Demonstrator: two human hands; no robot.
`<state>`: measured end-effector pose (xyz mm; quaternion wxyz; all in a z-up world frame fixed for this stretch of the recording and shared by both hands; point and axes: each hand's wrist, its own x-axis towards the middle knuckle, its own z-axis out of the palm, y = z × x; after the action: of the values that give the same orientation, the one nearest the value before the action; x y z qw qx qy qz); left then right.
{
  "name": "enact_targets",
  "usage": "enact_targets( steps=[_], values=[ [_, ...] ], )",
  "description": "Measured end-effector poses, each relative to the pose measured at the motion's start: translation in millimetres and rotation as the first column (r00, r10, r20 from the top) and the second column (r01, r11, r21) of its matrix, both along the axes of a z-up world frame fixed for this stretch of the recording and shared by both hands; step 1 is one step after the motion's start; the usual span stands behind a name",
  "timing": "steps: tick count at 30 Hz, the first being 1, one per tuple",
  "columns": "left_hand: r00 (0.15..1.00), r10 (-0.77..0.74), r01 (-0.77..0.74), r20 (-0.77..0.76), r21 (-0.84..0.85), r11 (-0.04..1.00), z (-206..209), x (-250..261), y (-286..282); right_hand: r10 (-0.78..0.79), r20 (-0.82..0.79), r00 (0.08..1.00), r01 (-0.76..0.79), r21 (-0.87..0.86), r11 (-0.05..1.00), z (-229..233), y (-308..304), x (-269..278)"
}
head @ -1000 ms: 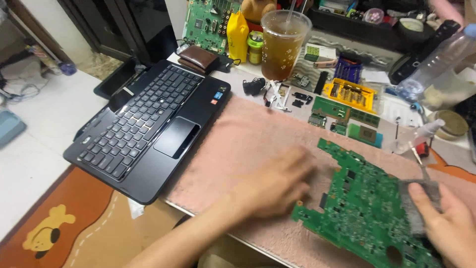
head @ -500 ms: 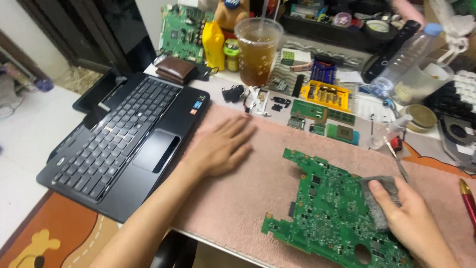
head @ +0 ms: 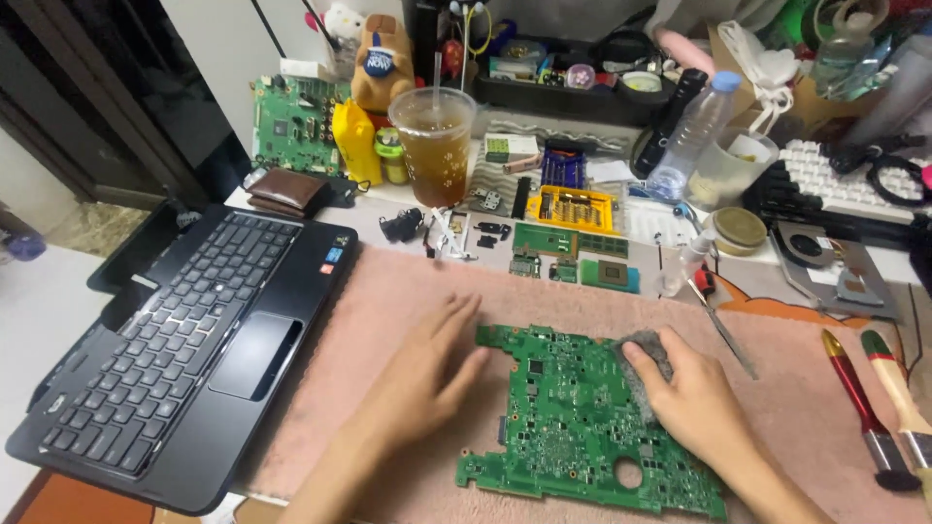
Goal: The person cleans a green motherboard on a pink towel using a red-handled brush and a grey sponge. They brush the surface of the board, then switch to scrubbing it with the sponge, occasionally adjusting the board's position.
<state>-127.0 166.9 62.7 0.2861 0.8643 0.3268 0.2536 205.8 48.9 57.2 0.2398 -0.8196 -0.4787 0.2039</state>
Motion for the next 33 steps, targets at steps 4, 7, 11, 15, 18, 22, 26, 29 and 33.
enact_targets(
  steps=[4, 7, 11, 15, 18, 22, 26, 29, 33],
  values=[
    [1.000, -0.006, 0.007, 0.010, -0.020, 1.000, -17.6, 6.5, 0.9, -0.001, 0.204, 0.979, 0.028, -0.130, 0.991, 28.5, -4.7, -13.0],
    [0.998, -0.022, 0.024, 0.056, -0.035, 0.999, -15.4, 7.0, 14.2, 0.046, 0.168, 0.985, -0.032, -0.084, 0.996, 40.9, 4.3, -13.8],
    [0.998, -0.022, 0.027, 0.054, -0.100, 0.995, -5.6, 4.1, 35.6, 0.274, 0.107, 0.956, -0.284, 0.096, 0.954, 51.4, 41.8, -25.2],
    [0.993, -0.075, 0.084, 0.096, -0.098, 0.992, -10.5, -5.5, 54.0, 0.553, 0.027, 0.833, -0.551, 0.133, 0.824, 59.9, 87.9, -59.5],
    [0.984, -0.043, 0.068, 0.171, -0.142, 0.988, -16.0, -8.7, 53.2, 0.734, 0.057, 0.676, -0.728, 0.204, 0.654, 49.6, 119.1, -75.3],
    [0.991, -0.047, 0.064, 0.126, -0.137, 0.988, -12.6, -7.9, 50.3, 0.797, 0.135, 0.588, -0.809, 0.121, 0.576, 24.0, 141.6, -76.2],
    [0.992, 0.010, 0.013, 0.125, -0.182, 0.983, -3.5, -4.6, 49.0, 0.823, 0.130, 0.552, -0.833, 0.038, 0.552, 19.2, 148.1, -74.3],
    [0.995, 0.029, -0.009, 0.097, -0.194, 0.981, -2.1, -1.6, 47.2, 0.840, 0.068, 0.538, -0.842, -0.004, 0.540, 21.3, 147.9, -70.3],
    [0.997, 0.047, -0.036, 0.063, -0.168, 0.985, -5.6, 0.4, 48.5, 0.805, 0.027, 0.592, -0.800, -0.099, 0.592, 23.0, 147.5, -67.9]
  ],
)
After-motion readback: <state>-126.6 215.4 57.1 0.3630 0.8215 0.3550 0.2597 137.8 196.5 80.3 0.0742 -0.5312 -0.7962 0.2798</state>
